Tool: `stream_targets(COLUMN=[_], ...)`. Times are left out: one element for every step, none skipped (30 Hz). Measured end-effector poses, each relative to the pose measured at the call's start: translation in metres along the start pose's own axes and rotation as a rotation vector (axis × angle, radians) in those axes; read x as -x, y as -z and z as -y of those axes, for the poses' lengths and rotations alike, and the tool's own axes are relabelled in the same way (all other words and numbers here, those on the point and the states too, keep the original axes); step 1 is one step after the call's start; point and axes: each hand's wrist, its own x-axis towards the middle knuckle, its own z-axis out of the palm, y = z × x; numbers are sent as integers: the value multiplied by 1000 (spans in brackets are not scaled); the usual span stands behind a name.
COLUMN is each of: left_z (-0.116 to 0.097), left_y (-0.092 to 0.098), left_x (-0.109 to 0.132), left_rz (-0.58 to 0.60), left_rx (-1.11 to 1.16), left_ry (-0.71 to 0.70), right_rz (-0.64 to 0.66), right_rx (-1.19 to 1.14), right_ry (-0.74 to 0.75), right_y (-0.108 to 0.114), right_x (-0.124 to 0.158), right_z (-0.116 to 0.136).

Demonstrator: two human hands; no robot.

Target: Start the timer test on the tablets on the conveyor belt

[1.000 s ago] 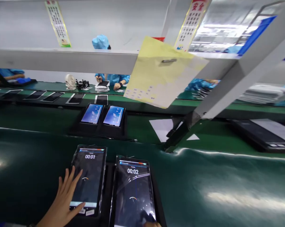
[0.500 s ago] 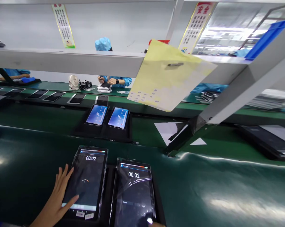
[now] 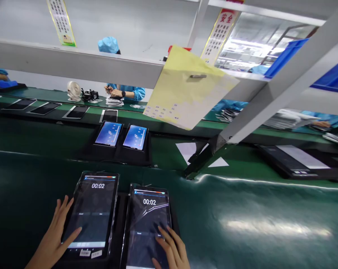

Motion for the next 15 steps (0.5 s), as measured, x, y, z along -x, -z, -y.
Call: stream_targets(left_z=[1, 1, 3, 4, 6, 7, 8, 9, 8, 6, 3, -2, -7, -14, -21], left_y=[-1, -2, -3, -5, -6, -7, -7, -7, -6, -4, -2, -1, -1, -4, -9], left_x=[0, 1, 2, 2, 2, 2, 1, 0, -1, -1, 0, 4, 10, 18, 29], left_rz=[-1, -4, -5, -3, 4, 10, 11, 7, 3, -6, -16, -23, -29, -39, -40], left_rx=[12, 22, 32, 40, 46, 51, 56, 61, 68, 76, 86, 99, 117, 140, 165], left_ry=[9, 22, 34, 45, 52, 57, 57, 57, 59, 60, 69, 87, 103, 110, 109], right_rz=[5, 18, 35, 57, 78, 96, 110, 119, 125, 130, 133, 133, 126, 108, 81], right_rx=[25, 49, 68, 76, 72, 60, 47, 39, 36, 32, 18, -6, -39, -73, -97], right_ry=[-38, -68, -89, -105, -119, -131, -143, -156, -166, -174, -183, -196, -211, -229, -253], right_y=[-1, -2, -3, -4, -5, -6, -7, -7, -8, -7, -6, -5, -3, -1, 2], right_x=[0, 1, 2, 3, 4, 5, 5, 5, 5, 4, 3, 3, 2, 2, 3], right_z=[2, 3, 5, 6, 8, 9, 10, 11, 11, 11, 11, 10, 8, 6, 4])
